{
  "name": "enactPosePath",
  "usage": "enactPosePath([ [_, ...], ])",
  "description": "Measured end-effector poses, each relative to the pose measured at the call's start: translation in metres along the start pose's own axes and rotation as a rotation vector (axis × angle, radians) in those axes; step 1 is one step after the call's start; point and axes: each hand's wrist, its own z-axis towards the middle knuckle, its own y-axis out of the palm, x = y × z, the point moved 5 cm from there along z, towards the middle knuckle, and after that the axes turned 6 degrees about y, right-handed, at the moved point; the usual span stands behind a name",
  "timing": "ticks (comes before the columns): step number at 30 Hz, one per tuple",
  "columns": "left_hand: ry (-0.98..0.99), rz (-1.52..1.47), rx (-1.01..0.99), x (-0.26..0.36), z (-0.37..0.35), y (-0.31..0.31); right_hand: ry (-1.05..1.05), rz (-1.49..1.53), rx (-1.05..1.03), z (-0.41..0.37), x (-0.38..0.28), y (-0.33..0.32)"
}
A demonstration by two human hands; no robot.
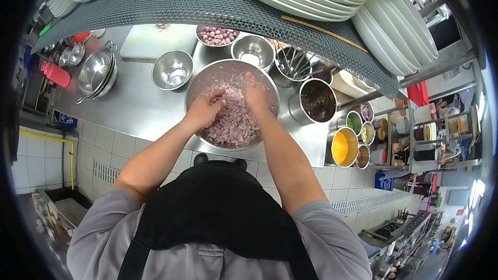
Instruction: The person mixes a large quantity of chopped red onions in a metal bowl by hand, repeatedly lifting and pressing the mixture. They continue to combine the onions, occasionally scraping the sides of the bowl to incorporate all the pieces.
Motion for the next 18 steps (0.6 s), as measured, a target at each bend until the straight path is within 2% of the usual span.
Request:
enactPosePath([
  [1, -0.003, -0.005, 0.009, 0.010, -0.008, -0.004, -0.007, -0.007, -0.005, 0.006, 0.002, -0.004],
  [3, 0.172, 0.431, -0.025, 0.035, -0.025, -0.011, -0.124, -0.211, -0.142, 0.020, 0.002, 0.003],
  [4, 0.168, 0.429, -0.019, 0.032, -0.028, -0.012, -0.130, -0.215, -0.147, 0.034, 0.008, 0.015],
  [6, 0.239, 0.549, -0.010, 0.027, -0.034, -0.012, -0.386, -0.134, 0.082, 0.052, 0.005, 0.029],
  [7, 0.231, 0.565, 0.005, 0.023, -0.036, -0.013, -0.304, -0.095, -0.056, 0.045, -0.013, 0.036],
  [9, 0.299, 0.476, 0.064, 0.019, -0.037, -0.017, -0.373, -0.036, -0.389, 0.035, -0.036, 0.077],
  [11, 0.370, 0.387, 0.120, 0.019, -0.040, -0.019, -0.910, -0.516, -0.418, 0.001, -0.065, 0.101],
  [12, 0.363, 0.363, 0.190, 0.021, -0.041, -0.022, -0.907, -0.519, -0.420, -0.002, -0.067, 0.098],
  [14, 0.356, 0.330, 0.259, 0.017, -0.044, -0.024, -1.015, -0.365, -0.736, -0.018, -0.067, 0.094],
  [15, 0.379, 0.366, 0.286, 0.013, -0.044, -0.023, -1.016, -0.374, -0.738, -0.023, -0.070, 0.078],
  [18, 0.396, 0.388, 0.304, 0.012, -0.047, -0.023, -0.971, -0.107, -0.489, -0.008, -0.069, 0.012],
])
